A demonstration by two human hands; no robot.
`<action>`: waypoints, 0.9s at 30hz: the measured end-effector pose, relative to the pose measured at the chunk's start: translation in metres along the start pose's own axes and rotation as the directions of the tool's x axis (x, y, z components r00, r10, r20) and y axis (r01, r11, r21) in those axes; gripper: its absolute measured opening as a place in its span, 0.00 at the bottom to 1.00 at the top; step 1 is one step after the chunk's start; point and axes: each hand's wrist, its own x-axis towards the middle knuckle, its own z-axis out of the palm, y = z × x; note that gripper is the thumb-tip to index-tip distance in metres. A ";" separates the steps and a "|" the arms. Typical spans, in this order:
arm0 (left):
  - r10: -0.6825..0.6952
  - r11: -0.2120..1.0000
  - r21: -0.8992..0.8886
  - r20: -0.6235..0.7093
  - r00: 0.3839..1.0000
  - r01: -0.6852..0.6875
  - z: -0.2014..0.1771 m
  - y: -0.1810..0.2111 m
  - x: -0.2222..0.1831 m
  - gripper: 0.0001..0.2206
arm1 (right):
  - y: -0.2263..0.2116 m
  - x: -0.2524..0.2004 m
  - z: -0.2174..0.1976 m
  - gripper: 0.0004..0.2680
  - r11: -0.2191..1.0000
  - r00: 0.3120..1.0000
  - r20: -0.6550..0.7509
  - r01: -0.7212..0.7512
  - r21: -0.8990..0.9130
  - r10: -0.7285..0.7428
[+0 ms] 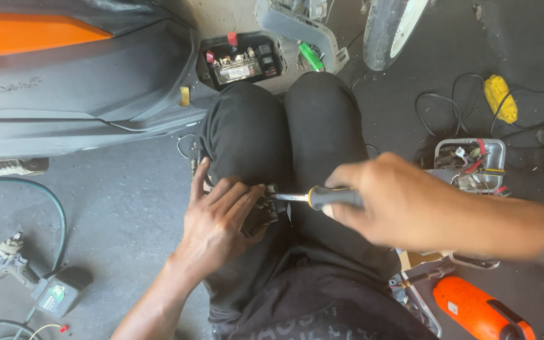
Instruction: Repairing the electrical system of a motorcycle by unscrewing components and inspecting wires.
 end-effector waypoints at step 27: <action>0.016 1.000 -0.006 0.005 1.000 -0.016 -0.001 -0.002 -0.002 0.28 | 0.021 -0.003 0.014 0.20 0.963 0.953 -0.140 0.266 -0.044 -0.270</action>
